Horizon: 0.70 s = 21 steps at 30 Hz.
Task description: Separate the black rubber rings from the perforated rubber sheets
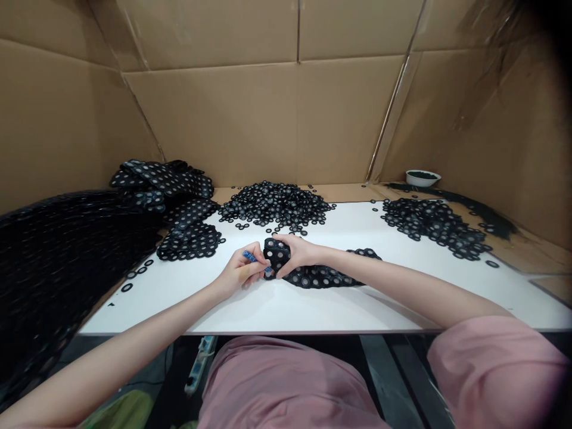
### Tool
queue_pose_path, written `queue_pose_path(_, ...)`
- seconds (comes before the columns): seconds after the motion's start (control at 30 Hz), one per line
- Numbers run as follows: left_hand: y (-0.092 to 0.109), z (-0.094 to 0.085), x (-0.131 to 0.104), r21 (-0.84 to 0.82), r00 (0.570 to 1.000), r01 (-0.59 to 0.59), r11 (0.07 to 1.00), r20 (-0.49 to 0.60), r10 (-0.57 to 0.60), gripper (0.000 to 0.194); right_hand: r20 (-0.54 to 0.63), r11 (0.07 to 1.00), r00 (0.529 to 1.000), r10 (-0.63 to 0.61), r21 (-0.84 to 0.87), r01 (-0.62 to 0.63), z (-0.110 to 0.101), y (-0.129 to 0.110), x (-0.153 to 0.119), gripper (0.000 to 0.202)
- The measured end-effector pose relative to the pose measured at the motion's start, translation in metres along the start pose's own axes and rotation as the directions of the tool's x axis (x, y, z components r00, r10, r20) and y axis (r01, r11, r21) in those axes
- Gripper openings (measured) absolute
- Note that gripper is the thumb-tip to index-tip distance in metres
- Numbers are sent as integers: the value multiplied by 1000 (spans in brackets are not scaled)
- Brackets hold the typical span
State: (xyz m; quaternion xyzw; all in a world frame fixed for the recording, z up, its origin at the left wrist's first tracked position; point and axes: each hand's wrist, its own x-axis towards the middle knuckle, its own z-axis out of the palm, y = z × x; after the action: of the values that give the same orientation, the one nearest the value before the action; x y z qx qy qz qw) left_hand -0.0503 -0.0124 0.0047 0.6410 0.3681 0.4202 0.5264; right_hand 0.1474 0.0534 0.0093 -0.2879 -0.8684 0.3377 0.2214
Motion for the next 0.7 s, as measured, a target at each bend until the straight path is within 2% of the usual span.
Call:
queue_pose_path(0.37,-1,-2,2,-14,998,22,1000,-53,-22,22,5,999,999,49,-19,-48,0,3,2,83)
queue_pose_path(0.53,-1,-1,-1,20,999,-19,1000,-27,20,21,9,999,999,41,15,-41,1,3,3,77)
queue_pose_path(0.7,-1,1,-3,68,1000,-10,998,13,9,22,8,996,1000,23,85,-23,1,1,3,72)
